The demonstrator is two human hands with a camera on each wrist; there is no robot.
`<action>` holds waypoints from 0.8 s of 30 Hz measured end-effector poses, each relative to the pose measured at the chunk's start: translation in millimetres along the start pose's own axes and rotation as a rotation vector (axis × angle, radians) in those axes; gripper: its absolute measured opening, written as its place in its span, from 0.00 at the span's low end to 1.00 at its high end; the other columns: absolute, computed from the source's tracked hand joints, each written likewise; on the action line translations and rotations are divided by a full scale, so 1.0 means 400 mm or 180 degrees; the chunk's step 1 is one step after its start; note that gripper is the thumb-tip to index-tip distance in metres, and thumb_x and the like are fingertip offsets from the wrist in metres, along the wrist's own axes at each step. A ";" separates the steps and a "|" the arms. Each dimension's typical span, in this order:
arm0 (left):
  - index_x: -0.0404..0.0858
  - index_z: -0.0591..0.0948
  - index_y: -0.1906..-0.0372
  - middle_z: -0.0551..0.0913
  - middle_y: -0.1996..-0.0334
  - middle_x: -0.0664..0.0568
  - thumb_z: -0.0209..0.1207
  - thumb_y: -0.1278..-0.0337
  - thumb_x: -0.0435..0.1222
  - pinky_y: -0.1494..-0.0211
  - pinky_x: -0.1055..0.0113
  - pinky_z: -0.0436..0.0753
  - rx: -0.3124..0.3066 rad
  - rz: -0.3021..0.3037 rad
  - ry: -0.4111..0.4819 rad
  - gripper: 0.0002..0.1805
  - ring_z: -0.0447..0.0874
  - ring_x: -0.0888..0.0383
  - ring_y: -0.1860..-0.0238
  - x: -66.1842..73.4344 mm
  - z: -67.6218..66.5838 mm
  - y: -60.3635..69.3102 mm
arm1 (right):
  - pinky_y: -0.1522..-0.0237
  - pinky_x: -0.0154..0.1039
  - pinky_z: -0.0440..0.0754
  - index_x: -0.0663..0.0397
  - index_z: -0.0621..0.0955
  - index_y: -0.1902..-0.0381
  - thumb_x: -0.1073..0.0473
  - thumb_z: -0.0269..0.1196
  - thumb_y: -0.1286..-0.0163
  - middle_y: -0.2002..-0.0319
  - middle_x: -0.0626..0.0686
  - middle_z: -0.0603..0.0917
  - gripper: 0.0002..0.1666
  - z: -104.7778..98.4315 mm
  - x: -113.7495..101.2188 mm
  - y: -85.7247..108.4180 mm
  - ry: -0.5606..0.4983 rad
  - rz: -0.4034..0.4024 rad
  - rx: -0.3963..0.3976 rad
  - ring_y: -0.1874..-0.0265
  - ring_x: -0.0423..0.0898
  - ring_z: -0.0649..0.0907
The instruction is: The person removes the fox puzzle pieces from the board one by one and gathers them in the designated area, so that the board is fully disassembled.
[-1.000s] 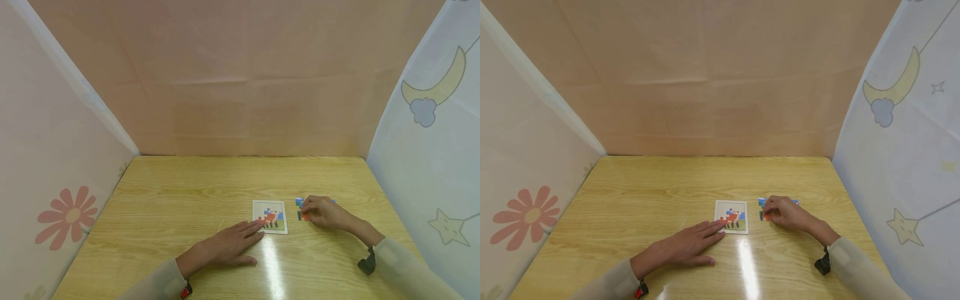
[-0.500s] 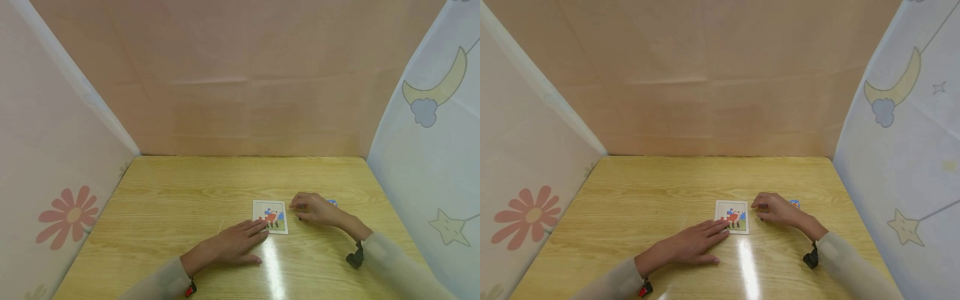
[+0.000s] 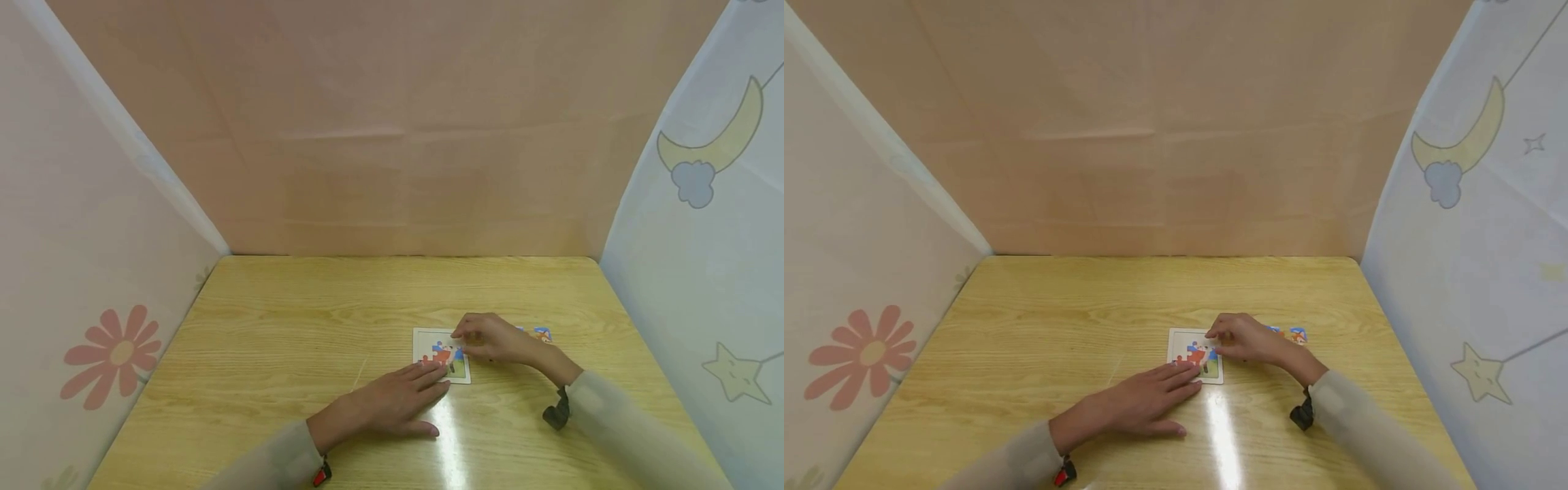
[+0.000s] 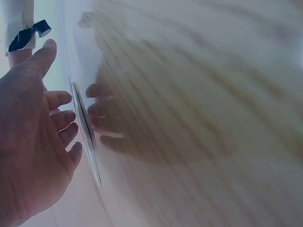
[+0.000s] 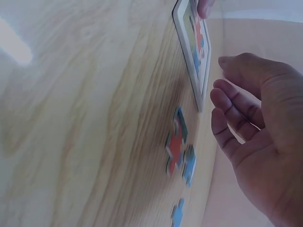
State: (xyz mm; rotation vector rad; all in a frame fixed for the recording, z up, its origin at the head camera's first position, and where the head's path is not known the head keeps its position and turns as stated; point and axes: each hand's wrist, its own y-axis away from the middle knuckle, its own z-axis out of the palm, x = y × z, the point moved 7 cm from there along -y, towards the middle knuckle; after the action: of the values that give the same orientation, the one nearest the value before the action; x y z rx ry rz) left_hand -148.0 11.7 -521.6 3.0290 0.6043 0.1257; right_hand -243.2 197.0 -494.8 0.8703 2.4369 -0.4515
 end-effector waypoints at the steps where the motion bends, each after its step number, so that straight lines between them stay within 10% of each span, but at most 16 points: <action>1: 0.42 0.60 0.15 0.54 0.14 0.46 0.40 0.21 0.67 0.14 0.57 0.54 -0.0006 -0.0003 0.0007 0.44 0.49 0.50 0.14 0.000 0.000 -0.002 | 0.53 0.42 0.87 0.60 0.88 0.47 0.66 0.71 0.30 0.53 0.52 0.88 0.14 0.002 -0.001 -0.006 -0.0010 -0.0006 -0.0008 0.57 0.47 0.86; 24: 0.39 0.59 0.15 0.54 0.14 0.45 0.39 0.21 0.67 0.15 0.59 0.57 -0.0034 0.0051 -0.0211 0.47 0.50 0.52 0.14 0.011 0.008 -0.012 | 0.50 0.43 0.86 0.59 0.89 0.50 0.63 0.73 0.30 0.56 0.50 0.86 0.12 0.048 -0.013 -0.070 -0.0149 0.0125 -0.0300 0.55 0.45 0.85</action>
State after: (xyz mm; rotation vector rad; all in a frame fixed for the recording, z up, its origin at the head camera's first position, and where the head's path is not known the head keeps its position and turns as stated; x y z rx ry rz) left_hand -145.5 17.9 -524.9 3.0144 0.5725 0.0290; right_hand -251.6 165.0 -503.9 0.8565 2.3735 -0.3359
